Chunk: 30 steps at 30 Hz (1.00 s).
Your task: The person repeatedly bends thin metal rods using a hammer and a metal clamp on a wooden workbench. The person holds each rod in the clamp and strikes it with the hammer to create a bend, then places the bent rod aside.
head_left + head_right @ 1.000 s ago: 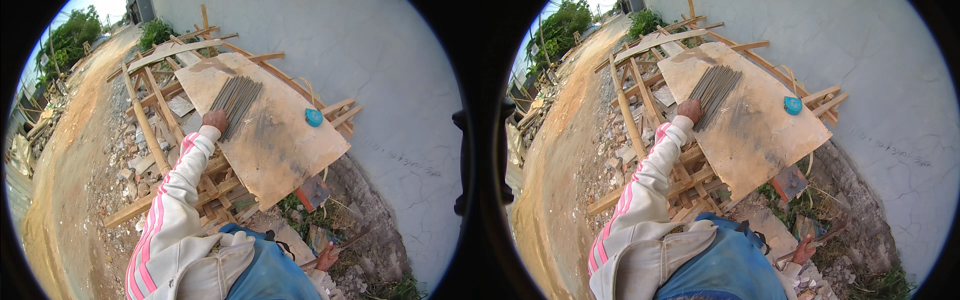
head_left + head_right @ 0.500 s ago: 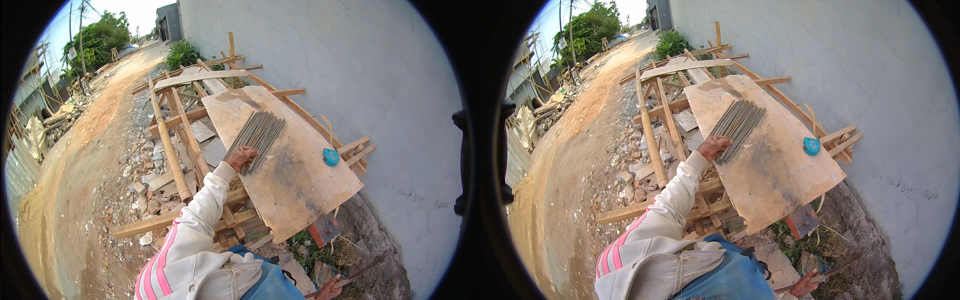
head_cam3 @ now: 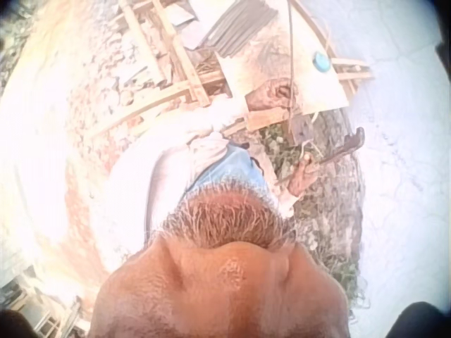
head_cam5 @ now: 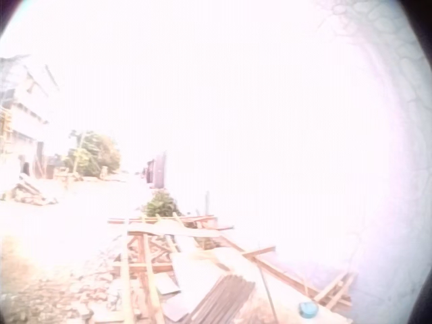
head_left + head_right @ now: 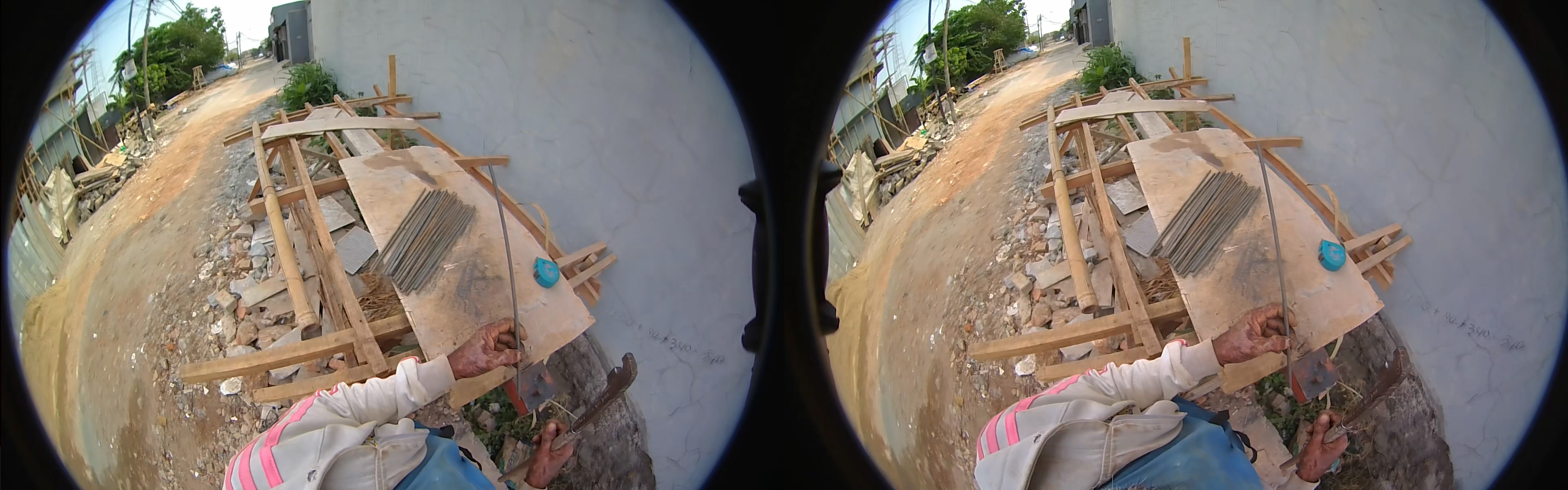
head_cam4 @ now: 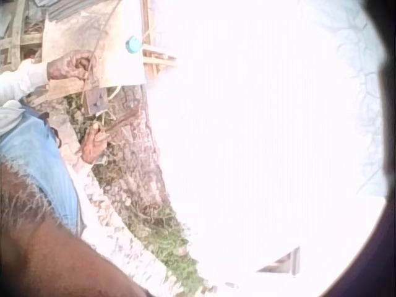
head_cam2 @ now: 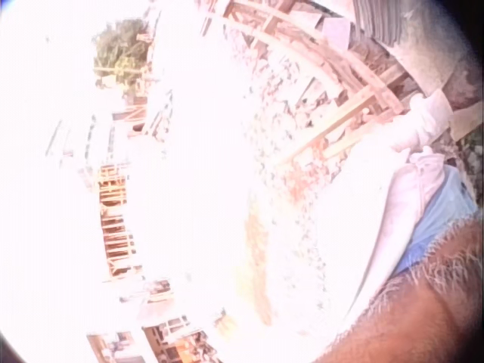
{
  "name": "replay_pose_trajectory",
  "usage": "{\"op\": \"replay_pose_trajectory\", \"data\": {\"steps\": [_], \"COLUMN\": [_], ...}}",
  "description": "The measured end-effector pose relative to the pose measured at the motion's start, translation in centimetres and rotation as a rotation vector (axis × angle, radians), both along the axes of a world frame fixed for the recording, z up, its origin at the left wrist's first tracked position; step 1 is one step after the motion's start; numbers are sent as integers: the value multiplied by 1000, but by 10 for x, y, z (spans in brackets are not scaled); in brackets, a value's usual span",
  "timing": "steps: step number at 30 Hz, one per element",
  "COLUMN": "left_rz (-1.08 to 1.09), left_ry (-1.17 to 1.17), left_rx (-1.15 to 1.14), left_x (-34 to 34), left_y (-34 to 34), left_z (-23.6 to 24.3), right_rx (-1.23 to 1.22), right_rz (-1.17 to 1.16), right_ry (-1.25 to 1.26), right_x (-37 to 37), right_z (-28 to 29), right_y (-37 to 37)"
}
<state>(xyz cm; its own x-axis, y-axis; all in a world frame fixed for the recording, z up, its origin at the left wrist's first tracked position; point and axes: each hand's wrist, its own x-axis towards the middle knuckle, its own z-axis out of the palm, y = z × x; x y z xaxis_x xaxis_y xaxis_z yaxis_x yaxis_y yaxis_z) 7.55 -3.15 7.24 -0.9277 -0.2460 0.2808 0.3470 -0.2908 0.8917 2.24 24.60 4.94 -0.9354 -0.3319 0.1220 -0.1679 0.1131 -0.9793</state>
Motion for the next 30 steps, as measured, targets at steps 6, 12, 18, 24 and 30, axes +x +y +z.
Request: {"op": "replay_pose_trajectory", "data": {"steps": [6, 12, 18, 24, 30], "left_rz": [-278, -463, -422, -61, 242], "left_ry": [-2, -67, -126, -83, -199], "left_rx": [-48, -115, -504, -458, -702], "left_x": [-10, -24, -18, -23, -44], "left_y": [72, 107, 98, 40, -9], "left_z": [-37, -47, -19, -34, -53], "right_rx": [69, -45, 72, 325, 633], "right_rz": [-5, 38, -343, -419, -317], "right_ry": [146, -178, -117, -22, -106], "right_x": [14, 35, 42, 36, 15], "right_z": [4, -10, -15, -22, -27], "right_y": [5, 24, 49, 86, 114]}}
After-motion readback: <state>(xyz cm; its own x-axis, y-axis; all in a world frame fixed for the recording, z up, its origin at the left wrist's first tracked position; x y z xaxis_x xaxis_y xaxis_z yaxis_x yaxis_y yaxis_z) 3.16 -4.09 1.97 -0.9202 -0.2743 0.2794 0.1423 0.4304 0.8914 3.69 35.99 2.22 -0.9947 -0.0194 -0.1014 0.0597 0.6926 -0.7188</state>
